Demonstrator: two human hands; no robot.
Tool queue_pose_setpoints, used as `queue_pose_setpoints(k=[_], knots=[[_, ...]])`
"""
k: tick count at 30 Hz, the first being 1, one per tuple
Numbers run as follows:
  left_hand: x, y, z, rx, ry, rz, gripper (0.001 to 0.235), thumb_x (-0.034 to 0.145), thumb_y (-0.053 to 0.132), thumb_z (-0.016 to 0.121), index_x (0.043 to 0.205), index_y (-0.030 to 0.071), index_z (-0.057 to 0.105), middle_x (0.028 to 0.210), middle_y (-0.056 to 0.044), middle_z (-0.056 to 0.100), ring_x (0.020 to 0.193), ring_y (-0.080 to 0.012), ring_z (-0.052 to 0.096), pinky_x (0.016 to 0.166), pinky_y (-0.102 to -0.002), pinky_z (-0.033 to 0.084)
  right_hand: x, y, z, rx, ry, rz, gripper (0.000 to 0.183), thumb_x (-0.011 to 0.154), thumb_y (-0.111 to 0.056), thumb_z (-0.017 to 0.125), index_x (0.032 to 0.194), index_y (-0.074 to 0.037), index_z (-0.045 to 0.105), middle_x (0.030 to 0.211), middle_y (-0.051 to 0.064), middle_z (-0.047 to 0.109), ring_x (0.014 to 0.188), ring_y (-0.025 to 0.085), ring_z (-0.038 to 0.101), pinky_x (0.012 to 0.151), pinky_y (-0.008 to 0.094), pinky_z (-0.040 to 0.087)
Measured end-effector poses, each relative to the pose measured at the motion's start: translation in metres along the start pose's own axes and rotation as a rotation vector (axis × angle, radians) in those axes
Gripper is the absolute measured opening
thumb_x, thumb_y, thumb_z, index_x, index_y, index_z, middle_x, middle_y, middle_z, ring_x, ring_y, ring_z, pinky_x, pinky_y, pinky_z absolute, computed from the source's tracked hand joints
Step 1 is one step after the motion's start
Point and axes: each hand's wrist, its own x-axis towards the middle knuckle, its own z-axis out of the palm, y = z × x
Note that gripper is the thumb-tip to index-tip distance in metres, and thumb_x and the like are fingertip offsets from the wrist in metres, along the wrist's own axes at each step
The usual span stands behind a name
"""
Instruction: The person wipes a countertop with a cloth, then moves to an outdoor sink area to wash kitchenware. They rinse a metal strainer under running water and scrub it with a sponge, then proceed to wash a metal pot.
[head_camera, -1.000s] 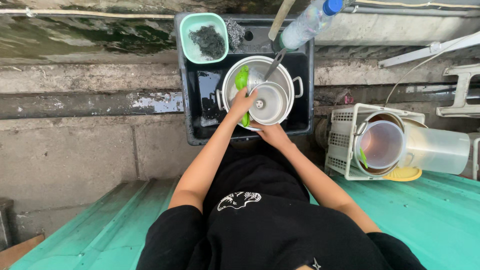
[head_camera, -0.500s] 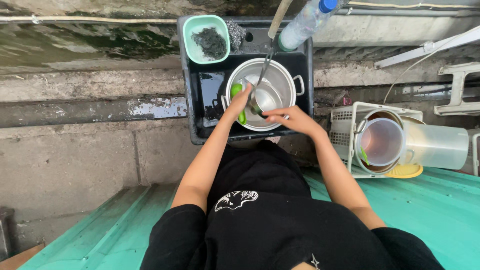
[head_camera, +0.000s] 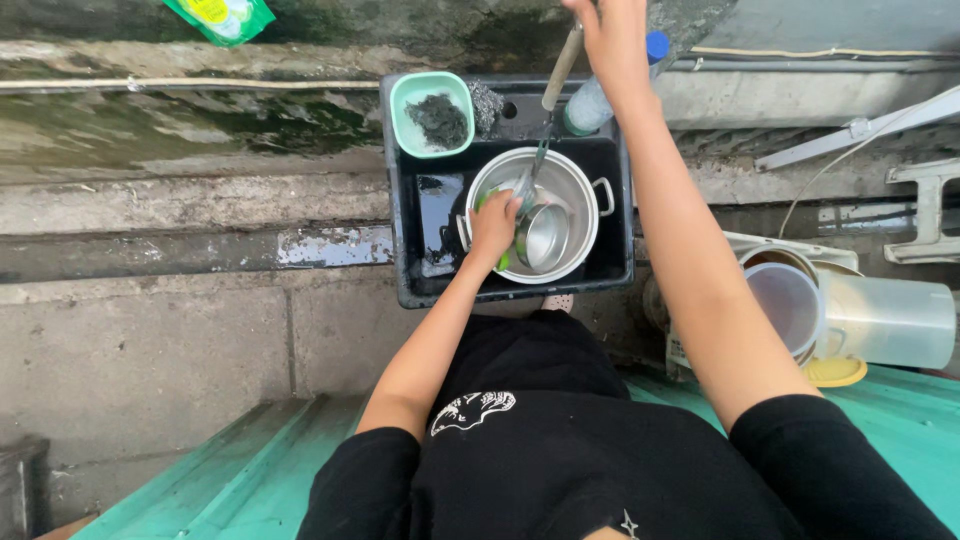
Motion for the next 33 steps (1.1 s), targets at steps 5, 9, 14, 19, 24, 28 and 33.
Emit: queue_pose_setpoints(k=[5, 9, 14, 19, 24, 28, 33], knots=[[0.033, 0.014, -0.022, -0.292, -0.263, -0.233, 0.039, 0.105, 0.035, 0.054, 0.130, 0.007, 0.066, 0.096, -0.022, 0.071, 0.089, -0.0351, 0.069, 0.083, -0.038, 0.051, 0.003, -0.028, -0.016, 0.277, 0.066, 0.006, 0.014, 0.100, -0.002, 0.068, 0.111, -0.003, 0.076, 0.101, 0.012, 0.077, 0.089, 0.025, 0.073, 0.079, 0.036, 0.055], [0.051, -0.019, 0.020, -0.637, -0.070, -0.051, 0.039, 0.107, 0.034, 0.054, 0.127, 0.001, 0.064, 0.110, -0.012, 0.074, 0.100, -0.0205, 0.068, 0.092, -0.032, 0.050, 0.002, -0.032, -0.025, 0.246, -0.020, 0.040, 0.013, 0.101, -0.001, 0.068, 0.109, -0.005, 0.077, 0.099, 0.010, 0.075, 0.090, 0.024, 0.072, 0.080, 0.034, 0.054], [0.070, -0.034, 0.073, -1.023, 0.041, -0.198, 0.045, 0.109, 0.037, 0.054, 0.126, -0.002, 0.067, 0.113, -0.007, 0.070, 0.103, -0.0105, 0.061, 0.093, -0.027, 0.049, 0.012, -0.028, -0.041, 0.331, -0.176, 0.017, 0.012, 0.098, -0.001, 0.063, 0.105, -0.005, 0.072, 0.101, 0.009, 0.071, 0.098, 0.025, 0.065, 0.087, 0.035, 0.050], [0.091, -0.030, 0.086, -1.245, 0.142, -0.395, 0.046, 0.103, 0.039, 0.063, 0.120, -0.003, 0.070, 0.106, -0.005, 0.073, 0.092, -0.0104, 0.064, 0.084, -0.027, 0.052, 0.005, -0.021, -0.035, 0.408, -0.182, -0.031, 0.007, 0.103, -0.008, 0.060, 0.102, -0.003, 0.064, 0.103, 0.010, 0.062, 0.104, 0.028, 0.058, 0.096, 0.035, 0.045], [0.095, -0.013, 0.094, -1.114, 0.251, -0.483, 0.046, 0.096, 0.042, 0.070, 0.117, 0.001, 0.073, 0.101, -0.003, 0.073, 0.086, -0.0098, 0.063, 0.077, -0.027, 0.049, -0.002, -0.019, -0.019, 0.479, -0.088, 0.001, 0.011, 0.105, -0.011, 0.056, 0.099, -0.002, 0.059, 0.104, 0.011, 0.058, 0.104, 0.028, 0.054, 0.097, 0.035, 0.043], [0.086, 0.000, 0.086, -1.070, 0.331, -0.503, 0.044, 0.093, 0.042, 0.071, 0.115, 0.004, 0.075, 0.103, -0.001, 0.075, 0.090, -0.0079, 0.066, 0.083, -0.024, 0.053, -0.006, -0.020, -0.017, 0.556, -0.056, -0.035, 0.011, 0.107, -0.010, 0.052, 0.106, -0.004, 0.060, 0.120, 0.013, 0.061, 0.120, 0.029, 0.057, 0.109, 0.037, 0.042], [0.063, 0.019, 0.066, -1.120, 0.397, -0.507, 0.041, 0.093, 0.036, 0.073, 0.116, 0.002, 0.074, 0.104, -0.003, 0.073, 0.091, -0.0109, 0.064, 0.082, -0.028, 0.051, -0.064, -0.030, -0.008, 0.552, 0.038, 0.083, 0.045, 0.104, -0.014, 0.053, 0.148, -0.005, 0.049, 0.161, 0.020, 0.035, 0.151, 0.036, 0.032, 0.124, 0.042, 0.021]])
